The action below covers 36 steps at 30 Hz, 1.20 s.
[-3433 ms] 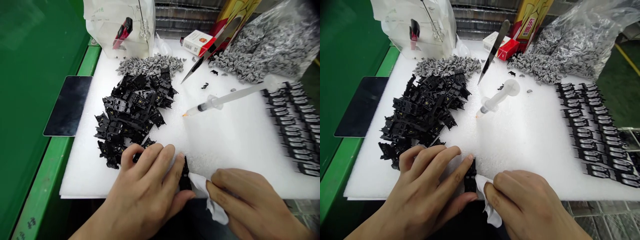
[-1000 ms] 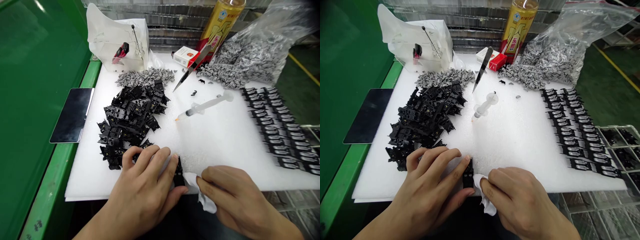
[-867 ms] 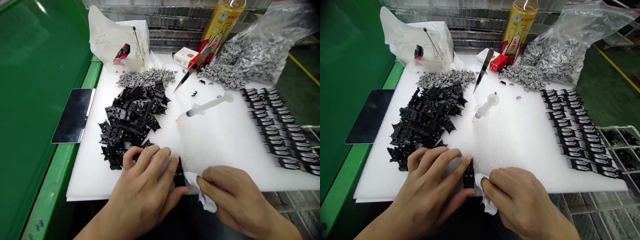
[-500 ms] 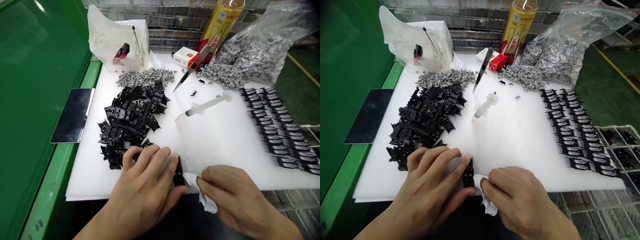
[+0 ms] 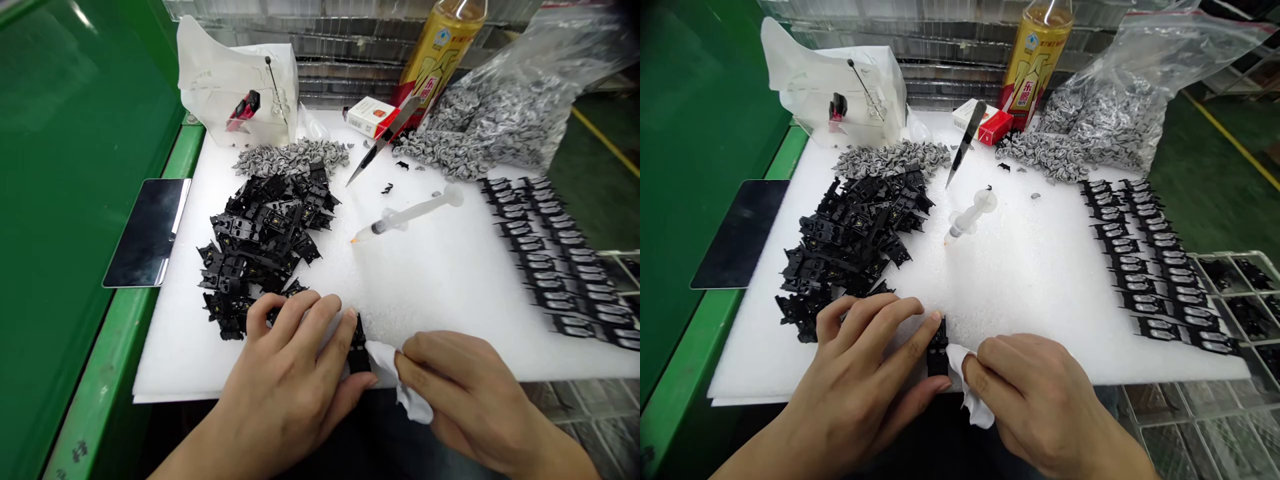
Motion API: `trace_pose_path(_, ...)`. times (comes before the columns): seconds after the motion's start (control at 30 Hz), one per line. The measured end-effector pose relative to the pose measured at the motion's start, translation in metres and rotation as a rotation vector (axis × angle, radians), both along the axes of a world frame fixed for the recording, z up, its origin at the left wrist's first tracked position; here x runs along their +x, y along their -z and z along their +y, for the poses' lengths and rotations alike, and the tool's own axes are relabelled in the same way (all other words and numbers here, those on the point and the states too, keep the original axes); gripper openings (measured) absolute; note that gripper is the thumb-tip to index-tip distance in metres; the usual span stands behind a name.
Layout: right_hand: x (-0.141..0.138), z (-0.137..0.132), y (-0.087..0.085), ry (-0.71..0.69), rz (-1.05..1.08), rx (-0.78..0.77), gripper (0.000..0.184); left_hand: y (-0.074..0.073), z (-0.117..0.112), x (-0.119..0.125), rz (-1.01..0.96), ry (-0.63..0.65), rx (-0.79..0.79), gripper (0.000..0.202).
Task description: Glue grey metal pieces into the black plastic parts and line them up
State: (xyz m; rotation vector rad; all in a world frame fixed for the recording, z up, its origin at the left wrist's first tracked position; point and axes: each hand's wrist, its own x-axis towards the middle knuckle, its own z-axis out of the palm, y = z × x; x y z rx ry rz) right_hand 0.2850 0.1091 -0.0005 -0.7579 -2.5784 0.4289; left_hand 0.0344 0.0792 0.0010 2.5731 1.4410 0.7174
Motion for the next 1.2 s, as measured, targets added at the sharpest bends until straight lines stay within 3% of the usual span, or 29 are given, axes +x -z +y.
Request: trace_pose_path(1.2, -0.0019, 0.0003, 0.0002, -0.014, 0.01, -0.019, 0.02, -0.0042, -0.0002, 0.0018, 0.005, -0.007, 0.004, 0.04)
